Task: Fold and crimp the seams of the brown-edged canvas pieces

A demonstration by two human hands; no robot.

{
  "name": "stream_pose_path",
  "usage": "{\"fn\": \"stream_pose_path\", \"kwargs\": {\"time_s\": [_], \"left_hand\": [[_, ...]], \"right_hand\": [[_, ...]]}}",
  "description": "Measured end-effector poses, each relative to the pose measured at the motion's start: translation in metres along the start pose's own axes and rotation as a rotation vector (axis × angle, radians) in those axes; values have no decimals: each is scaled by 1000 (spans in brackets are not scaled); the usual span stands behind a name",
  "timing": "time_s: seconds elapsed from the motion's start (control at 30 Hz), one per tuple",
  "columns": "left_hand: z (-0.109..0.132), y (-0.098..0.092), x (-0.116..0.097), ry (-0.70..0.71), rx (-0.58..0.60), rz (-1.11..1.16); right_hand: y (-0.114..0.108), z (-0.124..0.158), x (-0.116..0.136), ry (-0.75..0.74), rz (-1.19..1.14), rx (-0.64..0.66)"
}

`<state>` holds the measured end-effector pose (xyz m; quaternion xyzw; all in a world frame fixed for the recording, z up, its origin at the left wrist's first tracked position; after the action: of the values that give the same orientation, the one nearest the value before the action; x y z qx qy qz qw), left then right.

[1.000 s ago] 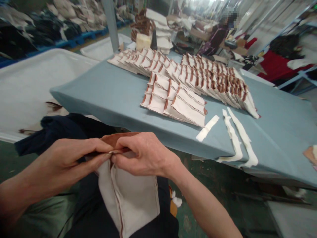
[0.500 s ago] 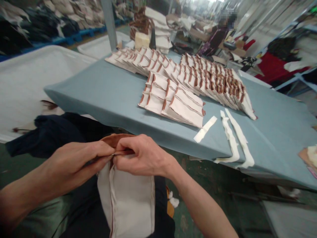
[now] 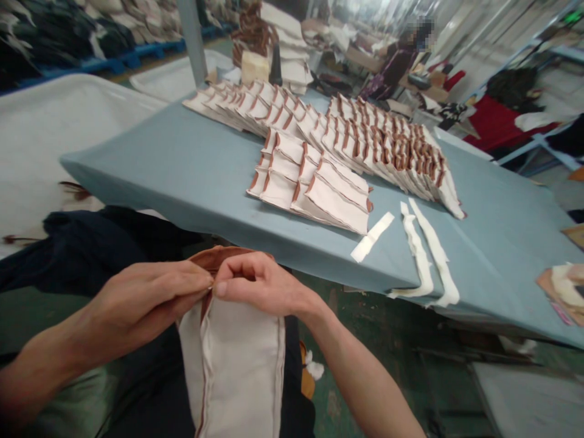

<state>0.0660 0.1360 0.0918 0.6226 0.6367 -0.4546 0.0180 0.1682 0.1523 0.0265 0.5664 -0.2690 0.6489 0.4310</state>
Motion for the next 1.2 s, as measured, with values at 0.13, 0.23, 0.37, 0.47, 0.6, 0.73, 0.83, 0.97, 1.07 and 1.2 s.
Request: {"fn": "stream_pose_path", "kwargs": {"time_s": [0.13,0.23,0.37,0.47,0.6,0.73,0.83,0.97,1.07,1.2], "left_hand": [[-1,1,-9,137,5,-50],[3,0,-12,227,-18,-124],[11,2,-10,228,-10,-151],[19,4,-12,217,-39,-139],[35,9,-14,154,-120,-198],[43,6,-11,3,-153,-61],[32,-3,0,-178,-127,17],[9,1,7,-336,109,111],[-1,4,1,-285,219,150],[-1,8,2,-266,288,210]], "right_hand": [[1,1,10,-39,-39,18],[3,3,11,-11,-105,9],[7,7,-2,90,-195,-36],[11,10,-15,171,-265,-61],[13,9,-21,176,-340,-79],[8,11,-8,35,-241,-90],[10,15,13,-98,-22,-42],[19,23,45,-292,462,-4],[29,32,64,-482,856,-8],[32,38,67,-590,1002,4]]}}
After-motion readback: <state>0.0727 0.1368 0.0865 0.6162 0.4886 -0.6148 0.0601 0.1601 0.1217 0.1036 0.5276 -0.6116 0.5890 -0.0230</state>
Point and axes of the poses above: each hand's wrist, its own z-axis away from the middle knuckle, its own y-axis out of the palm, x = y × z, the point moved 10 cm from there along -z, towards the middle knuckle, and after that the axes turned 9 degrees about -x, right-handed, at the moved point
